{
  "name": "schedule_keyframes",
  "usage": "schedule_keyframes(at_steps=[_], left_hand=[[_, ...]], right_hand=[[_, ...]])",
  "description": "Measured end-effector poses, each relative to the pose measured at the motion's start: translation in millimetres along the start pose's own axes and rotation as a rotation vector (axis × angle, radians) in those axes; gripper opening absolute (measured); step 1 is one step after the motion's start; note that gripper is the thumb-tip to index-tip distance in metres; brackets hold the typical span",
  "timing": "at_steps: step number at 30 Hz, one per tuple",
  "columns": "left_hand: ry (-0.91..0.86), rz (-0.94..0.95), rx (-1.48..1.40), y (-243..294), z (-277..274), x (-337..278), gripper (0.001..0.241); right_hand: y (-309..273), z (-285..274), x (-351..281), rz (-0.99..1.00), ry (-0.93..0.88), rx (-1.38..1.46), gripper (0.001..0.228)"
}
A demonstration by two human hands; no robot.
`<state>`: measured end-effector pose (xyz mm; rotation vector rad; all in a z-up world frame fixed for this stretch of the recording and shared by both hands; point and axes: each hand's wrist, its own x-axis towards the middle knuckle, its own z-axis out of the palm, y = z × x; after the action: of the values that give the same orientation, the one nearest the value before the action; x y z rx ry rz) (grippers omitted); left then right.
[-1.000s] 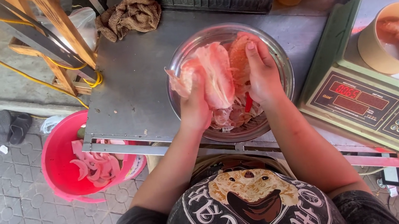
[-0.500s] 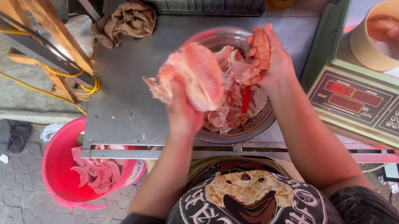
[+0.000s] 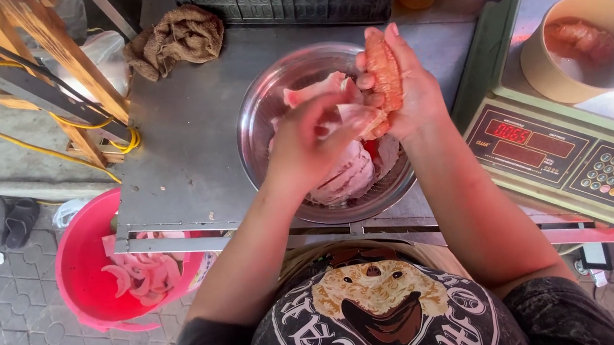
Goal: Peeling pomelo fruit segments and placing them into containers to be weighed on a digital scale.
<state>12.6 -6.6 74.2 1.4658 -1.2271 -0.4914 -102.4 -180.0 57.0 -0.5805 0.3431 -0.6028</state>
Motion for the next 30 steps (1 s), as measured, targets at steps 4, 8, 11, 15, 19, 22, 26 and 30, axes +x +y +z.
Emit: schedule_keyframes(at_steps=[4, 8, 11, 15, 19, 22, 26, 30], left_hand=[[0.166, 0.271, 0.137, -13.3, 10.2, -2.9, 0.015], [0.255, 0.141, -0.214, -38.0, 16.9, -6.6, 0.012], [0.21, 0.019, -0.45, -49.2, 19.8, -2.3, 0.015], [0.125, -0.11, -0.576, -64.4, 27.1, 5.2, 0.017], [0.086, -0.113, -0.509, -79.1, 30.5, 3.1, 0.016], [0.106, -0.206, -0.532, -85.1, 26.8, 3.3, 0.015], [0.131, -0.301, -0.641, -97.9, 26.4, 1.4, 0.015], [0.123, -0.297, -0.586, -94.4, 29.5, 6.2, 0.014]], right_hand=[[2.5, -18.0, 9.1, -0.125, 0.117, 0.056, 0.027], [-10.3, -45.6, 6.5, -0.125, 0.116, 0.218, 0.025], [-21.4, -36.4, -2.1, -0.045, 0.03, 0.233, 0.026], [-42.0, -28.9, -9.4, 0.13, -0.095, 0.351, 0.029], [-91.4, -26.7, -25.6, 0.087, -0.139, 0.282, 0.03], [-154.2, -41.2, -38.8, -0.057, -0.108, 0.049, 0.033], [-220.2, -76.8, -57.1, -0.368, 0.15, -0.443, 0.034], [-244.6, -129.2, -70.4, -0.354, 0.293, -1.34, 0.041]])
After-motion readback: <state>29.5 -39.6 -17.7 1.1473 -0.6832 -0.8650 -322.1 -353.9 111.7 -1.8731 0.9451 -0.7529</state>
